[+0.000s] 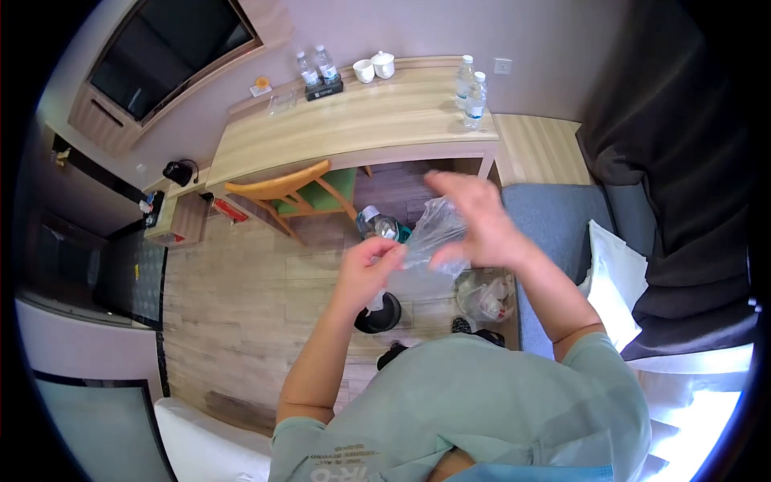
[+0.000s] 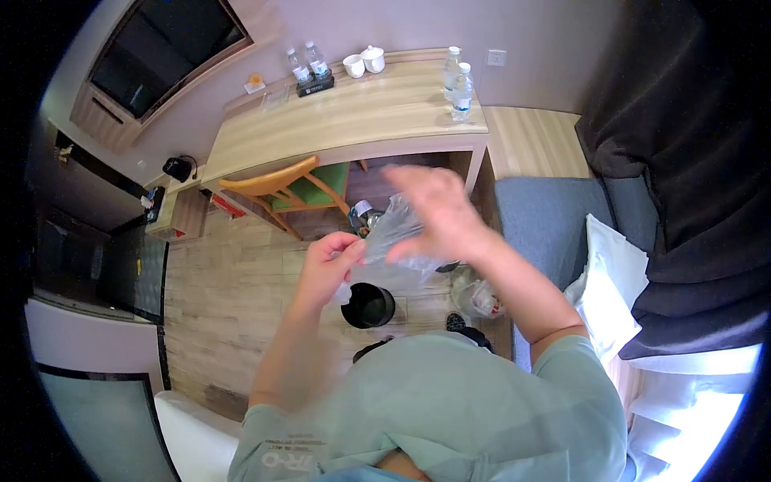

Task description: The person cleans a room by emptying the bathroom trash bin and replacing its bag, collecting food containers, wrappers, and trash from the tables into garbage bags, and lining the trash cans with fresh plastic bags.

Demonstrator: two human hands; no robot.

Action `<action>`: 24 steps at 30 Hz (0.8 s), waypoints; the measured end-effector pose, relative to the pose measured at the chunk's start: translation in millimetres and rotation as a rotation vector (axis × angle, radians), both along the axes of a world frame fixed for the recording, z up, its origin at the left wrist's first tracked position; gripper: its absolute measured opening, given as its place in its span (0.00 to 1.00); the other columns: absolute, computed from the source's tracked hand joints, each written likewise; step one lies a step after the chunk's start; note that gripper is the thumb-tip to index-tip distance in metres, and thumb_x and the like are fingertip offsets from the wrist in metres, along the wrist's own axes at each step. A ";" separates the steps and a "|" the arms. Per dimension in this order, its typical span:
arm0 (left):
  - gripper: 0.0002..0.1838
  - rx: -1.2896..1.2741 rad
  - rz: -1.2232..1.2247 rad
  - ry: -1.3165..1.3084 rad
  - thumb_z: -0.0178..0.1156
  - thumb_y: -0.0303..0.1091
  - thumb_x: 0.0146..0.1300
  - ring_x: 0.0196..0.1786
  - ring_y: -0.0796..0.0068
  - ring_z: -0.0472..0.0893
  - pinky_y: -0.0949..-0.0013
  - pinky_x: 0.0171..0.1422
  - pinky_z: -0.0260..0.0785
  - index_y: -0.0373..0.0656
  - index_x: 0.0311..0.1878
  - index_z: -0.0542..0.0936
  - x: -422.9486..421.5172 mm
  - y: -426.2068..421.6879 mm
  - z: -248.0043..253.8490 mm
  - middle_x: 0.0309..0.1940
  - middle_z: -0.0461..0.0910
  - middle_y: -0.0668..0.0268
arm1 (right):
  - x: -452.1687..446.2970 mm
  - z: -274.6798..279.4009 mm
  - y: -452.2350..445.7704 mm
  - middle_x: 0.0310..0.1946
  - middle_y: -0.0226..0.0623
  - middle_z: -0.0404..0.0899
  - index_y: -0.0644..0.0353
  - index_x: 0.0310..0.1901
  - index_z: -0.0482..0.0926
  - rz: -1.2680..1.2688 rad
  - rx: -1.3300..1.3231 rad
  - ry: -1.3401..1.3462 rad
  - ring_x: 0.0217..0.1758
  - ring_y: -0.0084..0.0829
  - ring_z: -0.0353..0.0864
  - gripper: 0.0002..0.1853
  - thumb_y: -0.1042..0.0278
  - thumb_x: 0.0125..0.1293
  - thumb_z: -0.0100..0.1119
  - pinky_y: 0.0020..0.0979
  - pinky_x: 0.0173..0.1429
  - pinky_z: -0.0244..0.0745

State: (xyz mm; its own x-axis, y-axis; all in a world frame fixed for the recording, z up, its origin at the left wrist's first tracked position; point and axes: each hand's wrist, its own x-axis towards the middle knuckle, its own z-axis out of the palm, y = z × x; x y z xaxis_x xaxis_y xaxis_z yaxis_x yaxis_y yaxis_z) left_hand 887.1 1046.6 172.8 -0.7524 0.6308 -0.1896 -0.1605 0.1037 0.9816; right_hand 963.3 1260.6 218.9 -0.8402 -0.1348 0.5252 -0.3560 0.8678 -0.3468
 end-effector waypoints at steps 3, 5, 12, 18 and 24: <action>0.08 -0.013 -0.059 0.360 0.58 0.30 0.57 0.31 0.85 0.75 0.81 0.26 0.64 0.39 0.39 0.77 3.4 1.8 14.4 0.29 0.78 0.71 | -10.3 -8.9 -45.8 0.36 0.40 0.76 0.60 0.51 0.67 0.150 0.134 -0.226 0.44 0.38 0.75 0.34 0.50 0.45 0.65 0.42 0.52 0.62; 0.09 0.144 0.167 0.622 0.56 0.27 0.58 0.34 0.85 0.74 0.82 0.30 0.64 0.40 0.42 0.76 -20.5 -17.1 12.5 0.35 0.77 0.68 | -19.9 -18.0 -49.4 0.28 0.39 0.78 0.60 0.46 0.70 0.100 0.096 -0.375 0.36 0.38 0.78 0.25 0.55 0.50 0.63 0.40 0.48 0.67; 0.26 0.029 0.413 -0.175 0.51 0.47 0.61 0.15 0.83 0.64 0.80 0.18 0.56 0.50 0.61 0.61 -58.2 -131.5 -90.5 0.49 0.74 0.63 | -36.4 31.6 -14.6 0.28 0.21 0.72 0.61 0.37 0.74 -0.023 -1.026 -0.094 0.32 0.15 0.68 0.07 0.68 0.64 0.52 0.18 0.36 0.65; 0.50 0.302 -0.207 -0.507 0.62 0.61 0.44 0.22 0.81 0.69 0.78 0.26 0.63 0.52 0.67 0.52 28.1 -93.6 -199.9 0.56 0.68 0.59 | -45.6 59.4 44.8 0.29 0.25 0.74 0.63 0.37 0.76 -0.185 -1.374 0.250 0.31 0.16 0.70 0.08 0.68 0.61 0.56 0.17 0.36 0.64; 0.36 0.104 -0.169 -0.155 0.67 0.42 0.47 0.28 0.83 0.71 0.79 0.27 0.62 0.46 0.60 0.64 32.8 -31.7 -98.0 0.46 0.74 0.64 | -28.9 -11.7 147.6 0.32 0.30 0.75 0.68 0.39 0.74 -0.437 -1.539 0.315 0.35 0.21 0.73 0.11 0.69 0.59 0.56 0.23 0.40 0.68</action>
